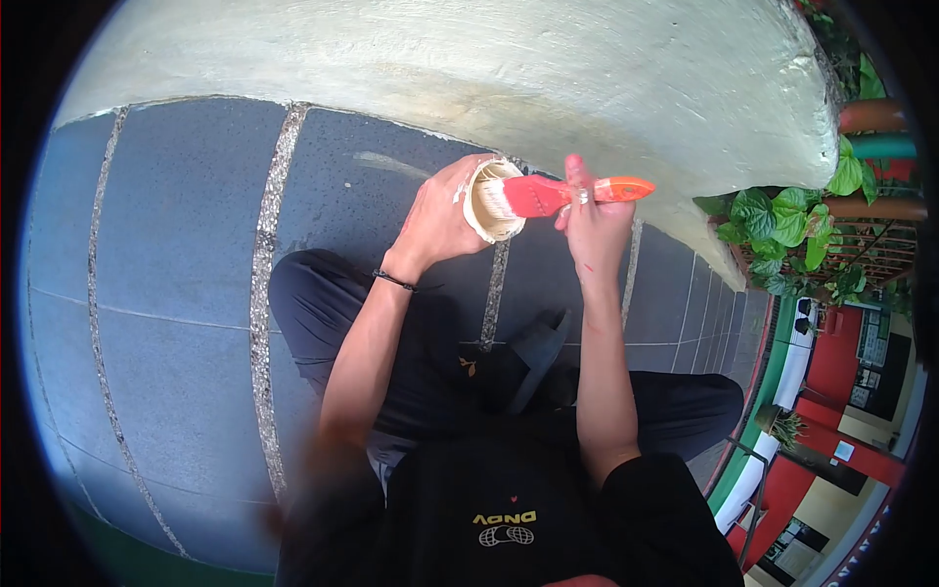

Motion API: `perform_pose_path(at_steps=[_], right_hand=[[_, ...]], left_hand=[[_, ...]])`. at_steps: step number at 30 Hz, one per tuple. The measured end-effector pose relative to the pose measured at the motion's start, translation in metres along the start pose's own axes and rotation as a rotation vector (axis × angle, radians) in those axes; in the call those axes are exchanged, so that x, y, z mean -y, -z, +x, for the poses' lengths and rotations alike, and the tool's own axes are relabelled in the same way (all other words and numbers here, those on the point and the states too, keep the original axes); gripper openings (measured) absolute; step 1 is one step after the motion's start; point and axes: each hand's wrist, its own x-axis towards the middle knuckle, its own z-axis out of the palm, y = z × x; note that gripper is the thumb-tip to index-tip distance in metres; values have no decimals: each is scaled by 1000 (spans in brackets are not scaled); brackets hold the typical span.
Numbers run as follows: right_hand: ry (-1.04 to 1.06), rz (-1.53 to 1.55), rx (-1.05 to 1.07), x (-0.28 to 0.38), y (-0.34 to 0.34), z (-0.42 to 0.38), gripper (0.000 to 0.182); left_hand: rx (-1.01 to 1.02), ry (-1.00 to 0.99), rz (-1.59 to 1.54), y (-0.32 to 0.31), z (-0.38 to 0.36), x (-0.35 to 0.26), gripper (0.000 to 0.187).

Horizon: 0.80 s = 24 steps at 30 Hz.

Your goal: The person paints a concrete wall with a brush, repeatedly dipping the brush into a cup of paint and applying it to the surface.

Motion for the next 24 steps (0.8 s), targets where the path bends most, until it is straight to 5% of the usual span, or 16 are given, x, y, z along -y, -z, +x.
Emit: perform_pose_path(at_steps=[2, 6, 10, 24], right_hand=[[224, -102, 204, 4, -6, -8, 47], [311, -147, 364, -3, -9, -14, 42], [166, -116, 460, 0, 1, -7, 39], [232, -57, 405, 3, 26, 21, 31]], left_hand=[[17, 60, -76, -2, 0, -1, 58], [35, 0, -74, -1, 0, 6, 59], [85, -10, -82, 0, 0, 6, 65], [40, 37, -198, -1, 6, 11, 64]])
